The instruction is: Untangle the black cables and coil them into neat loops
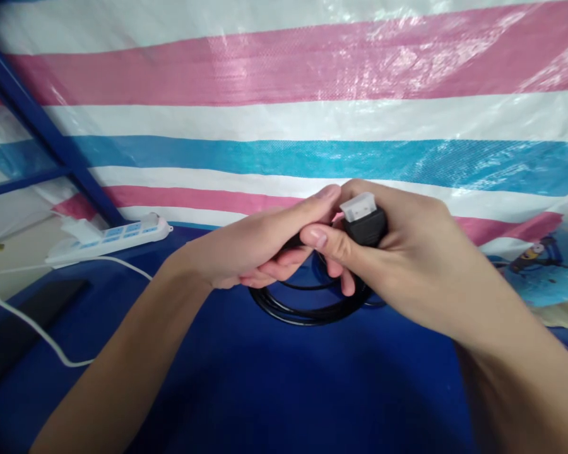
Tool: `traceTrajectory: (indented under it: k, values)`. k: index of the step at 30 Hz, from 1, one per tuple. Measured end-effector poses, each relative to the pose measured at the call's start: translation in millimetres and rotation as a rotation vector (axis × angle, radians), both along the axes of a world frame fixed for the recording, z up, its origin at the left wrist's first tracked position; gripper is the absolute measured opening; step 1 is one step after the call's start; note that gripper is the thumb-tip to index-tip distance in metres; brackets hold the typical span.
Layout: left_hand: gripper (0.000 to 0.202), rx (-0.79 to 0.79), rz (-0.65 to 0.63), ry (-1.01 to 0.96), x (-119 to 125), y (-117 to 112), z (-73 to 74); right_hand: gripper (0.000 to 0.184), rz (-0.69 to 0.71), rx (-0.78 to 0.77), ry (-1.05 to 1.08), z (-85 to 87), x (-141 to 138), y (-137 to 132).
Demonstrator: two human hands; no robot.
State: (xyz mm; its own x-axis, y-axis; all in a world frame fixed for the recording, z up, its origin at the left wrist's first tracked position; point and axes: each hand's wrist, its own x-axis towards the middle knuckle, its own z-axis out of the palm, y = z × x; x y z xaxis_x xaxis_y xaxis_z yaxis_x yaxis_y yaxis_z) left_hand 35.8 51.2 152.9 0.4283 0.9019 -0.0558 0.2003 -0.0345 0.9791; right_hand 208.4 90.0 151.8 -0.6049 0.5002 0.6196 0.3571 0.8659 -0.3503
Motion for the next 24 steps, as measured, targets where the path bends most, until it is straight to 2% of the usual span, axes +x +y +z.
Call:
traceTrajectory:
  k: [3,6,8,12,15,20,24]
  values:
    - [0.061,0.042,-0.136,-0.074,-2,0,-0.5,0.042,-0.148,0.205,-0.041,-3.4,-1,-2]
    - [0.057,-0.020,-0.134,-0.097,-4,-1,-0.1,0.049,-0.373,0.469,-0.102,-5.5,-2,-6]
    - [0.060,-0.011,-0.173,-0.066,-5,-3,1.2,0.046,-0.366,0.502,-0.092,-6.6,-3,-9]
    - [0.065,-0.007,-0.197,0.020,-7,-4,1.8,0.029,-0.103,0.250,0.053,-12.6,-10,-10]
    - [0.067,-0.017,-0.098,0.021,-7,0,-1.3,0.025,0.009,0.032,0.155,-17.6,-17,-8]
    - [0.062,0.091,0.136,-0.114,-1,9,-7.7,0.028,-0.036,-0.262,0.264,-18.5,-25,-2]
    - [0.053,0.206,0.143,-0.202,2,10,-7.1,0.029,-0.109,-0.480,0.491,-14.6,-24,0]
